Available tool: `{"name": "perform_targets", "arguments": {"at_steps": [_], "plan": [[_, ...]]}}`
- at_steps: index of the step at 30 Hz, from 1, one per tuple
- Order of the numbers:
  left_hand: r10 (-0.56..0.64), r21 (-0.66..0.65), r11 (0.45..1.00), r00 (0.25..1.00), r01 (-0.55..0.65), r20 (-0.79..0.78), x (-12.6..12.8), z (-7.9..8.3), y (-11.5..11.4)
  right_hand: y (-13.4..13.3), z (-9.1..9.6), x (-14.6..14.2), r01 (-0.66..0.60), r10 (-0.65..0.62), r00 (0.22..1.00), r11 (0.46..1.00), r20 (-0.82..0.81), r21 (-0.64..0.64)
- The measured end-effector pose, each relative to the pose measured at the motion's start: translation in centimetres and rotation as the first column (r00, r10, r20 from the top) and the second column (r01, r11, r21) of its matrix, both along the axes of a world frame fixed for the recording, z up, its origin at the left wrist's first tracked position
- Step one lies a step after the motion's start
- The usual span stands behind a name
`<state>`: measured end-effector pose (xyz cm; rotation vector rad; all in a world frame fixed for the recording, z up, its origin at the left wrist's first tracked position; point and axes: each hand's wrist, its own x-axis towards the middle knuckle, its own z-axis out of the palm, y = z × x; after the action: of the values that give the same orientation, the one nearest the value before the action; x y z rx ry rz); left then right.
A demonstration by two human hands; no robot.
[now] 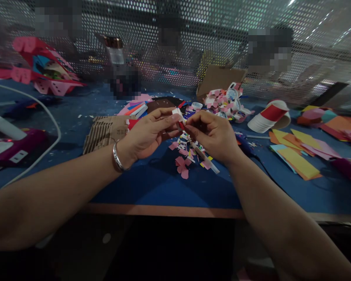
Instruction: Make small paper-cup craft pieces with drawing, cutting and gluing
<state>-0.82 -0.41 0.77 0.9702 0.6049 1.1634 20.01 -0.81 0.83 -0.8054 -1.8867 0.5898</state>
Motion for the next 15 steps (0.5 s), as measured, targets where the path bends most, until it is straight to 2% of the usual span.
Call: {"name": "perform_targets", "arguments": {"at_steps": [15], "plan": [[0.038, 0.112, 0.993, 0.999, -0.041, 0.021, 0.35, -0.39, -0.19, 0.0, 0.09, 0.19, 0.031, -0.032, 0.999, 0.999, 0.041, 0.026]]}}
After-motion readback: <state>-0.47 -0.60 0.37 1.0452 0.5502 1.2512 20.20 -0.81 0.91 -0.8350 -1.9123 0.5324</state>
